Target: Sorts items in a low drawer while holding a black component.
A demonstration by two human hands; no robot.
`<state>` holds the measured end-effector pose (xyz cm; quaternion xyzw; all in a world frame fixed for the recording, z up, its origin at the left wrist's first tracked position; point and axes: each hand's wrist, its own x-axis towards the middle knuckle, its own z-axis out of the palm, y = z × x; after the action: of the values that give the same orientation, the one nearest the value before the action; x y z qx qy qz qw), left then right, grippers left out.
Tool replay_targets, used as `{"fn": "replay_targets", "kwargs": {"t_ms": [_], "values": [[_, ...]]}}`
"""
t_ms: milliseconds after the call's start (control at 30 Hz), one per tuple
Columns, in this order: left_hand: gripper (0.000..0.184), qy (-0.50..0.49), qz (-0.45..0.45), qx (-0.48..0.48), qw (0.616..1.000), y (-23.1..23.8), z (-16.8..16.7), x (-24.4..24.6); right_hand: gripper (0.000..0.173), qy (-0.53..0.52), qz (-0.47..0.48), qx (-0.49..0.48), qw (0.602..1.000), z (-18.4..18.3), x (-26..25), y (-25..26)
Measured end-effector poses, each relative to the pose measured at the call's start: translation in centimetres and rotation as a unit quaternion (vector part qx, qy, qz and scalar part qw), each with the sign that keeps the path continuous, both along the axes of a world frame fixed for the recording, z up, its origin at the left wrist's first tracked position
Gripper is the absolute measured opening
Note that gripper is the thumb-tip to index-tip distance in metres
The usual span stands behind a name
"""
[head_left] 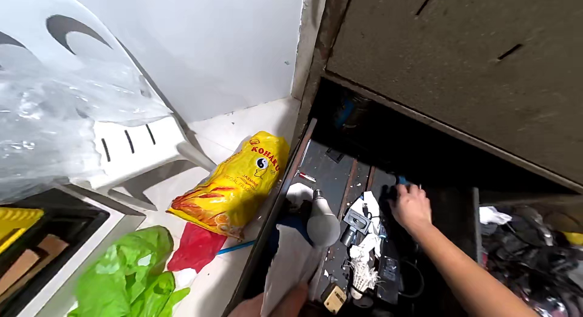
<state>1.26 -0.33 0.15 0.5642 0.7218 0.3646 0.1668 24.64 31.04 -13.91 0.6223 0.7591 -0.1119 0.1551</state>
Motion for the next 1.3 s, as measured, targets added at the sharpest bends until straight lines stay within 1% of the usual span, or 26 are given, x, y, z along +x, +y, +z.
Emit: {"fn": "replay_targets", "kwargs": {"t_ms": [33, 67, 100, 133, 167, 200, 233, 300, 367, 433, 500, 567, 633, 667, 700, 733, 800, 833, 900, 933, 1033, 1100, 1167, 1300], "values": [[0.019, 0.01, 0.005, 0.004, 1.0, 0.1, -0.1, 0.1, 0.046, 0.04, 0.063, -0.022, 0.997, -0.3, -0.2, -0.7], [0.018, 0.022, 0.008, 0.001, 1.0, 0.1, 0.0, 0.1, 0.048, 0.057, 0.116, -0.077, 0.989, -0.7, -0.8, -1.5], [0.018, 0.032, 0.009, -0.004, 0.999, 0.1, 0.1, 0.2, 0.057, 0.06, 0.163, -0.135, 0.975, -1.2, -1.4, -2.3], [0.019, 0.039, 0.006, -0.008, 0.999, 0.1, 0.2, 0.2, 0.072, 0.045, 0.21, -0.179, 0.96, -1.8, -2.0, -3.0], [0.02, 0.045, 0.005, -0.01, 0.999, 0.2, 0.3, 0.2, 0.085, 0.011, 0.255, -0.203, 0.945, -2.4, -2.5, -3.7], [0.02, 0.051, 0.004, -0.01, 0.999, 0.2, 0.2, 0.2, 0.09, -0.014, 0.289, -0.214, 0.933, -2.9, -2.7, -4.2], [0.021, 0.056, 0.004, -0.007, 0.998, 0.1, 0.2, 0.2, 0.09, -0.021, 0.308, -0.216, 0.926, -3.1, -2.7, -4.6], [0.022, 0.066, 0.005, -0.001, 0.998, 0.2, 0.0, 0.1, 0.077, -0.009, 0.309, -0.208, 0.928, -2.8, -2.5, -4.9], [0.022, 0.07, 0.003, -0.006, 0.998, 0.2, 0.0, 0.1, 0.067, 0.032, 0.259, -0.188, 0.947, -1.6, -1.8, -5.2], [0.023, 0.075, 0.004, -0.005, 0.997, 0.3, -0.2, 0.0, 0.057, 0.114, 0.148, -0.162, 0.969, 0.5, -0.9, -5.1], [0.024, 0.078, 0.009, 0.002, 0.997, 0.3, -0.3, 0.0, 0.057, 0.216, 0.032, -0.129, 0.967, 2.4, 0.3, -4.4], [0.025, 0.082, 0.009, 0.003, 0.997, 0.4, -0.3, 0.1, 0.056, 0.299, -0.097, -0.142, 0.939, 3.7, 1.8, -3.4], [0.025, 0.086, 0.004, 0.009, 0.996, 0.5, -0.3, 0.0, 0.045, 0.368, -0.241, -0.198, 0.876, 4.9, 2.6, -3.1], [0.026, 0.086, 0.0, 0.008, 0.996, 0.5, -0.3, -0.1, 0.04, 0.379, -0.287, -0.218, 0.852, 5.0, 3.2, -3.0], [0.026, 0.085, -0.005, 0.006, 0.996, 0.6, -0.2, -0.1, 0.037, 0.366, -0.307, -0.225, 0.849, 4.7, 3.9, -3.0], [0.026, 0.087, -0.006, 0.005, 0.996, 0.6, -0.1, -0.1, 0.037, 0.332, -0.307, -0.219, 0.865, 4.3, 4.4, -3.0], [0.025, 0.087, -0.014, 0.011, 0.996, 0.5, -0.2, -0.3, 0.042, 0.217, -0.28, -0.173, 0.919, 3.5, 5.0, -2.8], [0.025, 0.086, -0.024, 0.019, 0.996, 0.5, -0.4, -0.4, 0.046, 0.155, -0.273, -0.154, 0.937, 3.7, 4.9, -3.2], [0.026, 0.073, -0.054, 0.023, 0.996, 0.5, -0.7, -0.8, 0.052, 0.074, -0.27, -0.136, 0.95, 4.2, 4.3, -4.2], [0.027, 0.071, -0.062, 0.022, 0.995, 0.6, -0.8, -0.9, 0.062, 0.058, -0.261, -0.144, 0.953, 4.1, 4.1, -4.7], [0.028, 0.067, -0.073, 0.006, 0.995, 0.8, -0.5, -1.0, 0.09, 0.069, -0.231, -0.156, 0.958, 2.3, 4.5, -5.8], [0.029, 0.061, -0.077, -0.007, 0.995, 0.8, -0.4, -1.1, 0.102, 0.077, -0.221, -0.157, 0.96, 1.2, 4.8, -6.0], [0.03, 0.053, -0.081, -0.019, 0.995, 0.7, -0.5, -1.2, 0.107, 0.079, -0.212, -0.171, 0.959, 0.9, 5.1, -6.3], [0.032, 0.037, -0.091, -0.042, 0.994, 0.6, -0.3, -1.4, 0.101, 0.092, -0.21, -0.204, 0.952, 1.2, 4.9, -6.5]]}}
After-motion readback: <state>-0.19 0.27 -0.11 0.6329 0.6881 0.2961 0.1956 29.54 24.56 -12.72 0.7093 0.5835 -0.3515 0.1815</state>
